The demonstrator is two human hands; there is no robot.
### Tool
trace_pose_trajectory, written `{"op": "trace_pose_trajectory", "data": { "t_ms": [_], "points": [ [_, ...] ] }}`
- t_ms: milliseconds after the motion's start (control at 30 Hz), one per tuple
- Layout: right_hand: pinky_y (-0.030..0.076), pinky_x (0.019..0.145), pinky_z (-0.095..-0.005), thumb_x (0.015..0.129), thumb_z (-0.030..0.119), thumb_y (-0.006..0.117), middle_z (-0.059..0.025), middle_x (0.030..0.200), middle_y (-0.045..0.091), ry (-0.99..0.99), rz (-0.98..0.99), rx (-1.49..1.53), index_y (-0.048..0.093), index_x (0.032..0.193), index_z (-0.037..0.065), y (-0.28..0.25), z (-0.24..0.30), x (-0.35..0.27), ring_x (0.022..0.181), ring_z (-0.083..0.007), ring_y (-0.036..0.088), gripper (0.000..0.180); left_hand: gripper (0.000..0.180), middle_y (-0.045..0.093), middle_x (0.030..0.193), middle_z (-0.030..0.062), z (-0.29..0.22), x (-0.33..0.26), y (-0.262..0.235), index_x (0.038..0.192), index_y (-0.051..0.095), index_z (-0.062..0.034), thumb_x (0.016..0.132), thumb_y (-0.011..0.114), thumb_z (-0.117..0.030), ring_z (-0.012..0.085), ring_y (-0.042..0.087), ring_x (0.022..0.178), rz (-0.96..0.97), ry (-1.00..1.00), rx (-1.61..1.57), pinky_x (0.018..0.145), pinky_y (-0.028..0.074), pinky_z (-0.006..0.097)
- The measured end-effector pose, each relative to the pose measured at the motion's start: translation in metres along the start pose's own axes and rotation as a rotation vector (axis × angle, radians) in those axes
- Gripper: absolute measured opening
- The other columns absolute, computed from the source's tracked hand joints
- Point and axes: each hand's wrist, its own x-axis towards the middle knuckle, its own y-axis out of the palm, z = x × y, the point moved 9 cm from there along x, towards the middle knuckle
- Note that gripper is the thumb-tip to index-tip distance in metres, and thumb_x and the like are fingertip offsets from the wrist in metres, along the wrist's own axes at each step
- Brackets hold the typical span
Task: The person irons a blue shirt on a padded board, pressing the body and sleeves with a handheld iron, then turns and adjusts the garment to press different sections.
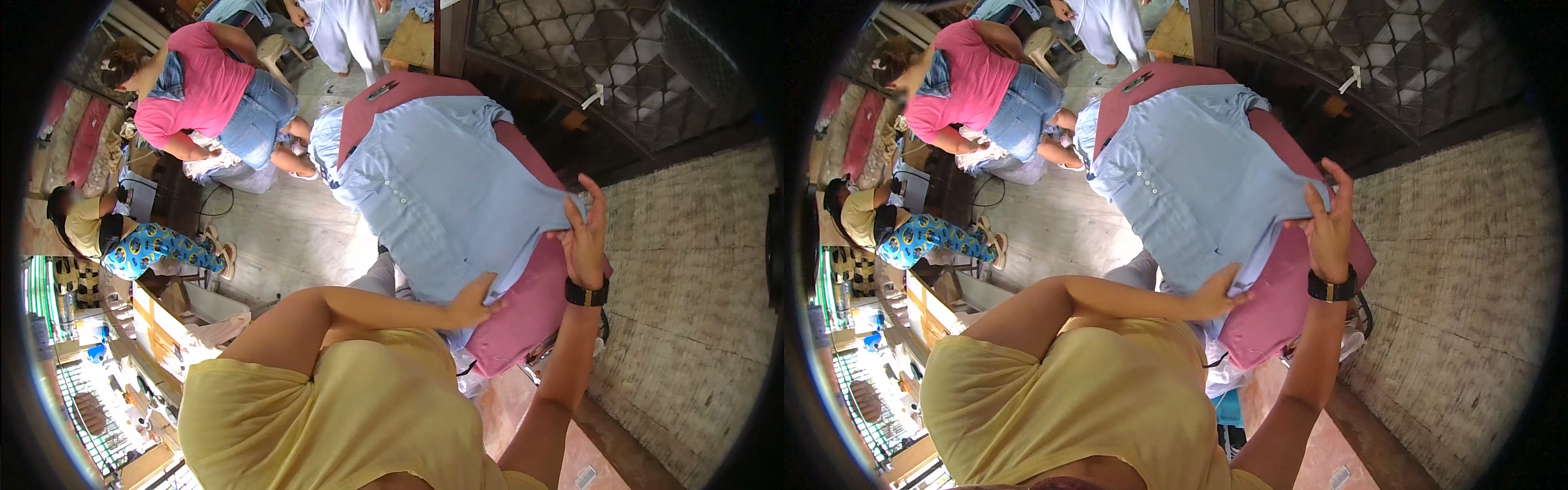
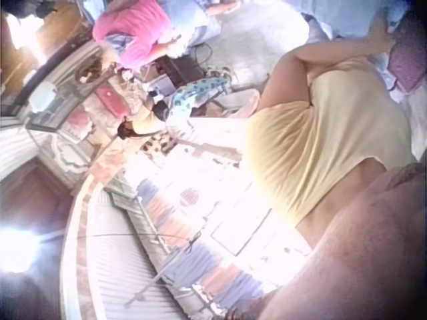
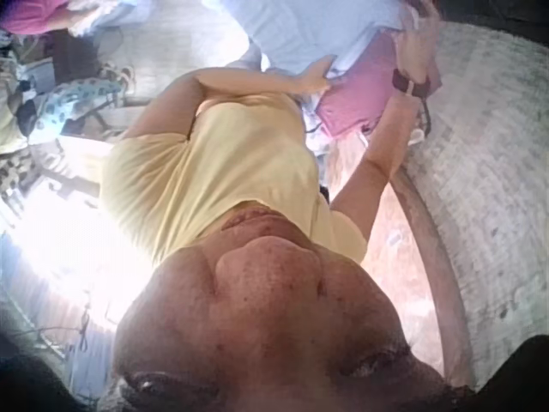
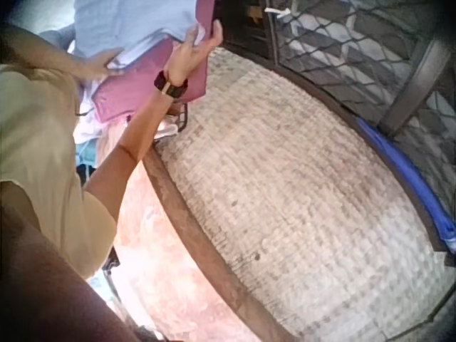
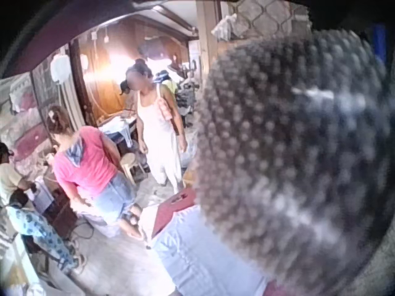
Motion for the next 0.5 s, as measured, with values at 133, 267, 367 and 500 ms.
{"op": "trace_pose_trajectory", "data": {
  "t_ms": [133,267,367,500],
  "points": [
    [0.053,0.066,-0.0246,0.097,0.01,0.06,-0.0036,0.109,0.059,-0.134,0.078,0.049,0.054,0.127,0.005,0.028,0.043,0.026,0.092,-0.0104,0.062,0.031,0.039,0.062,0.094,0.0173,0.009,-0.004,-0.063,0.111,0.055,0.0009,0.086,0.071,-0.024,0.0286,0.061,0.091,-0.231,0.128,0.026,0.082,0.048,0.037],
    [0.051,0.08,-0.0265,0.098,0.011,0.059,-0.0032,0.104,0.063,-0.179,0.097,0.115,0.059,0.123,0.005,0.025,0.085,0.044,0.092,-0.0108,0.062,0.026,0.033,0.062,0.094,0.0172,-0.019,-0.029,-0.126,0.111,0.056,0.0013,0.085,0.069,-0.014,0.0244,0.059,0.086,-0.163,-0.009,0.169,0.079,0.048,0.034],
    [0.052,0.082,-0.0297,0.099,0.014,0.058,-0.0049,0.103,0.065,-0.22,0.195,0.189,0.058,0.126,0.005,0.04,0.118,0.05,0.093,-0.0125,0.063,0.029,0.031,0.061,0.091,0.0123,0.014,-0.044,-0.154,0.113,0.056,0.0001,0.086,0.067,-0.01,0.0186,0.056,0.082,-0.18,-0.07,0.225,0.076,0.047,0.03],
    [0.052,0.089,-0.034,0.099,0.019,0.058,-0.006,0.104,0.065,-0.277,0.229,0.196,0.057,0.13,0.006,0.057,0.146,0.06,0.096,-0.0151,0.063,0.034,0.023,0.059,0.08,0.0009,0.026,-0.057,-0.184,0.112,0.057,-0.0025,0.089,0.062,-0.007,0.0115,0.051,0.073,-0.429,0.18,-0.287,0.069,0.044,0.027]
  ]
}}
